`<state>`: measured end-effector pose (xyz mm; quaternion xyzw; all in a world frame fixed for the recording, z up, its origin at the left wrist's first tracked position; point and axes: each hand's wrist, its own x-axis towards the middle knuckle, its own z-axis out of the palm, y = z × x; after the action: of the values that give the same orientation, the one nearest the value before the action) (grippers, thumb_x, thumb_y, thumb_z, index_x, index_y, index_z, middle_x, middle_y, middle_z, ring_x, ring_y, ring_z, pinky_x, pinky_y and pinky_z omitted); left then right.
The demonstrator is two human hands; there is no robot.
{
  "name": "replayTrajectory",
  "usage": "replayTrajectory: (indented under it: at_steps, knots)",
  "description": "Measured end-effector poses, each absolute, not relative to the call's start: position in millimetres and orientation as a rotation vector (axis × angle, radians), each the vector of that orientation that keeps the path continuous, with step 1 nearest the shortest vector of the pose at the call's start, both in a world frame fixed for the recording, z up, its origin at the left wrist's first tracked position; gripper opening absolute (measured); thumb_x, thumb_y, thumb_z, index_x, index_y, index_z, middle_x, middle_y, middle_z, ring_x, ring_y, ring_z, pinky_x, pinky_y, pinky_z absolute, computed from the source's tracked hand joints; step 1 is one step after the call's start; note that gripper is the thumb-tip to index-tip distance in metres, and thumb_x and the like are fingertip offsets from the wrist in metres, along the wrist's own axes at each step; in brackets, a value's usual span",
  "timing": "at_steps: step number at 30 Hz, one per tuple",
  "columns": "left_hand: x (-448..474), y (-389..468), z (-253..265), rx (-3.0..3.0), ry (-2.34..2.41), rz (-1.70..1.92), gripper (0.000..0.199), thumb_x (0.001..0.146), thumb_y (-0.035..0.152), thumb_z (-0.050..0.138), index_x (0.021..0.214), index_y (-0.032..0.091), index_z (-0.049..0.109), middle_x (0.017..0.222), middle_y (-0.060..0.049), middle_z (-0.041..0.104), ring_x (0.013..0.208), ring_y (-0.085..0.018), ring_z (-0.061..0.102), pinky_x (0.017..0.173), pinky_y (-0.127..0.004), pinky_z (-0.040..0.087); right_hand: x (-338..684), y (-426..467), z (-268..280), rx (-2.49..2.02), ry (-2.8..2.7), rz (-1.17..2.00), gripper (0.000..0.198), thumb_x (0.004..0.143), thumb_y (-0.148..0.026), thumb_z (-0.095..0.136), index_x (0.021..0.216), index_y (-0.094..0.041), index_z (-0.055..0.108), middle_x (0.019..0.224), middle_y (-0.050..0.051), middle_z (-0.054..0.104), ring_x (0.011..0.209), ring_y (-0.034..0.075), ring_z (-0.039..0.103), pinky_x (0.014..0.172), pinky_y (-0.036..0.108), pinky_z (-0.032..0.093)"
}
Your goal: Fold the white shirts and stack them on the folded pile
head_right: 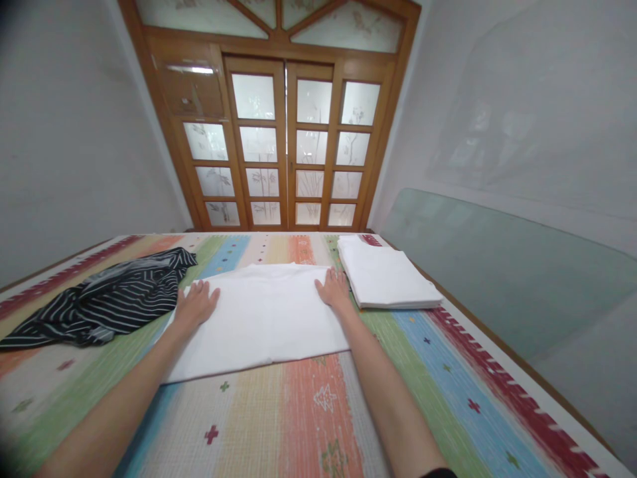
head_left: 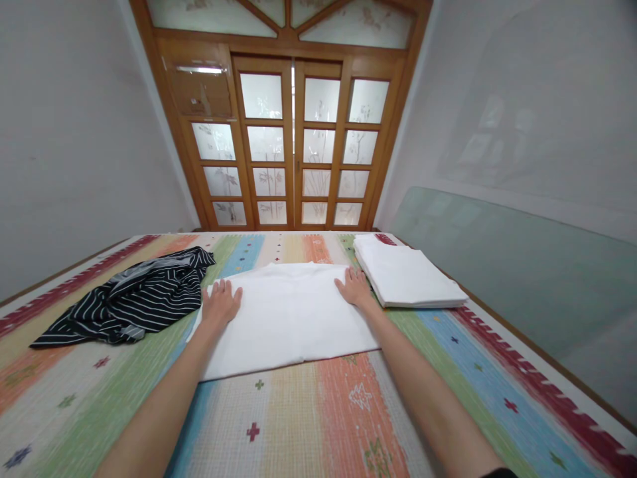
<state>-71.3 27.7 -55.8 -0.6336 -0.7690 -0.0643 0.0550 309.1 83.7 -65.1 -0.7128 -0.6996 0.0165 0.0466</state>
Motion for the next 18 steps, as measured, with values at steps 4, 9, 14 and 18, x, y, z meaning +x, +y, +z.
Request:
replayTrajectory:
  at_steps: [4,9,14,18]
  knots:
    - [-47.9,26.4,-53.7,-1.950,-2.411,-0.128,0.076,0.095,0.052,0.018,0.147,-0.001,0.031,0.156,-0.024,0.023,0.144,-0.039,0.020,0.115,-0.055,0.016,296.1,79.3,-62.4,-2.037,-2.247,0.035,0.069,0.099,-0.045,0.025,0.151,0.001,0.022,0.159,0.020,0.011,0.147,0.033,0.005,0.118,0.045,0.003]
    - [10.4,10.2,-57.9,-2.280,-2.193,-0.115,0.076,0.094,0.060,0.013,0.152,0.013,0.024,0.159,-0.013,0.018,0.147,-0.036,0.011,0.116,-0.057,0.013,252.8,77.2,-64.6,-1.429,-2.559,0.168,0.061,0.102,-0.045,0.018,0.152,-0.011,0.026,0.160,0.012,0.011,0.148,0.029,0.007,0.118,0.046,0.013]
    - [49.9,-28.6,-74.7,-2.584,-1.703,-0.270,0.080,0.093,0.065,0.015,0.152,0.012,0.023,0.157,-0.016,0.026,0.146,-0.032,0.016,0.116,-0.055,0.013,207.5,81.0,-70.4,-1.045,-2.699,0.172,0.058,0.103,-0.044,0.014,0.150,-0.017,0.033,0.158,0.009,0.022,0.147,0.025,0.013,0.117,0.046,0.016]
    - [49.8,-58.0,-80.4,-2.626,-1.574,-0.307,0.078,0.092,0.066,0.022,0.152,0.016,0.025,0.158,-0.016,0.024,0.147,-0.033,0.016,0.117,-0.054,0.011,191.2,92.8,-69.2,-1.156,-2.730,0.175,0.059,0.102,-0.045,0.017,0.151,-0.015,0.032,0.158,0.010,0.023,0.147,0.027,0.016,0.117,0.047,0.015]
